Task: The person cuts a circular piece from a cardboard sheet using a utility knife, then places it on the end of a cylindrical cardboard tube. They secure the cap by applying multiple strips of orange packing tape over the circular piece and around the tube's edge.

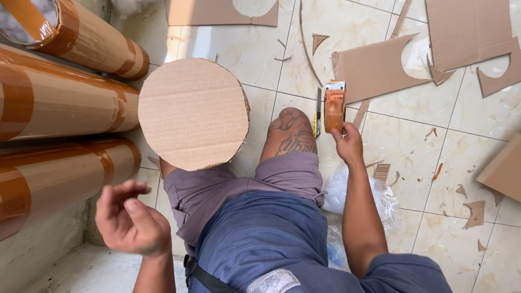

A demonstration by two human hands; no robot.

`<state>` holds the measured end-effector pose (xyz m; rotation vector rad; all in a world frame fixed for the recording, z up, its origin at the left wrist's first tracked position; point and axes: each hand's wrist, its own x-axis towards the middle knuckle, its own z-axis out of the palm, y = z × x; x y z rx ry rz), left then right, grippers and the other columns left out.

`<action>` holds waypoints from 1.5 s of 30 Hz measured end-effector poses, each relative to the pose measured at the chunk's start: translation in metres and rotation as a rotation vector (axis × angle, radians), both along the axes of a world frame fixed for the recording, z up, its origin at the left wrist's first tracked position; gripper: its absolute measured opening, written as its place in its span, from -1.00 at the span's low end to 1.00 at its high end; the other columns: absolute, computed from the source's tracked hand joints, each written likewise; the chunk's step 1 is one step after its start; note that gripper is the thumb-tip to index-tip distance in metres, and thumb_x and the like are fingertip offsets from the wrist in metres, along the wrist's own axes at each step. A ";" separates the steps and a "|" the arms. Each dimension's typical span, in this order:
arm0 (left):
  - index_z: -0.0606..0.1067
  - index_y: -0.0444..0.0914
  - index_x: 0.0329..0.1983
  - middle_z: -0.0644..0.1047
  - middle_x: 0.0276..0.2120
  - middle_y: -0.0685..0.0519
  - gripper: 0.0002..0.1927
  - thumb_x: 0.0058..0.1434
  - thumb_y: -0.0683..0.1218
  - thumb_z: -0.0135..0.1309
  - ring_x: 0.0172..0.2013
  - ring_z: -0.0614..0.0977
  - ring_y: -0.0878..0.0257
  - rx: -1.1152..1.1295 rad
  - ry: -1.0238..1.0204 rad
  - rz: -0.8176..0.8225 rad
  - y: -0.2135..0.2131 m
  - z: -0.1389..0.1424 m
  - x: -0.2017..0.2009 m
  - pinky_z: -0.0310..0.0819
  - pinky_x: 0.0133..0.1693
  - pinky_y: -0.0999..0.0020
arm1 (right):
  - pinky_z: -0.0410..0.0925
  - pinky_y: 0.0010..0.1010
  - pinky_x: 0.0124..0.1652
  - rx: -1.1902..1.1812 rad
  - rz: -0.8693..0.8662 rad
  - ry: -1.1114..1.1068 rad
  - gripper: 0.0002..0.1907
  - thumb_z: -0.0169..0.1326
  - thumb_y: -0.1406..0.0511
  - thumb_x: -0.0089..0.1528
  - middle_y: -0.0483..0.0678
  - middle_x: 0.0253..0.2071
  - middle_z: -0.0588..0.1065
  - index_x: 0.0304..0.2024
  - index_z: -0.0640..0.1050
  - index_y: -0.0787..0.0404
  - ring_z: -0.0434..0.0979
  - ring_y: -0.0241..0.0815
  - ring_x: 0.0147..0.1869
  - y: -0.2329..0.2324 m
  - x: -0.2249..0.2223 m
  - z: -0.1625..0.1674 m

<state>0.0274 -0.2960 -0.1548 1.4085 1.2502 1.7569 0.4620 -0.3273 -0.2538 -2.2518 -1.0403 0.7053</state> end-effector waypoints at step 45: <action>0.66 -0.34 -0.25 0.64 -0.48 0.07 -0.79 0.29 -0.08 0.19 -0.44 0.62 0.42 -0.624 0.271 -0.694 0.087 0.143 0.025 0.51 -0.36 0.53 | 0.37 -0.40 -0.43 0.620 0.794 -0.279 -0.07 0.39 0.35 -0.09 0.00 -0.28 0.43 0.34 0.38 0.04 0.48 -0.18 -0.37 -0.046 -0.161 0.202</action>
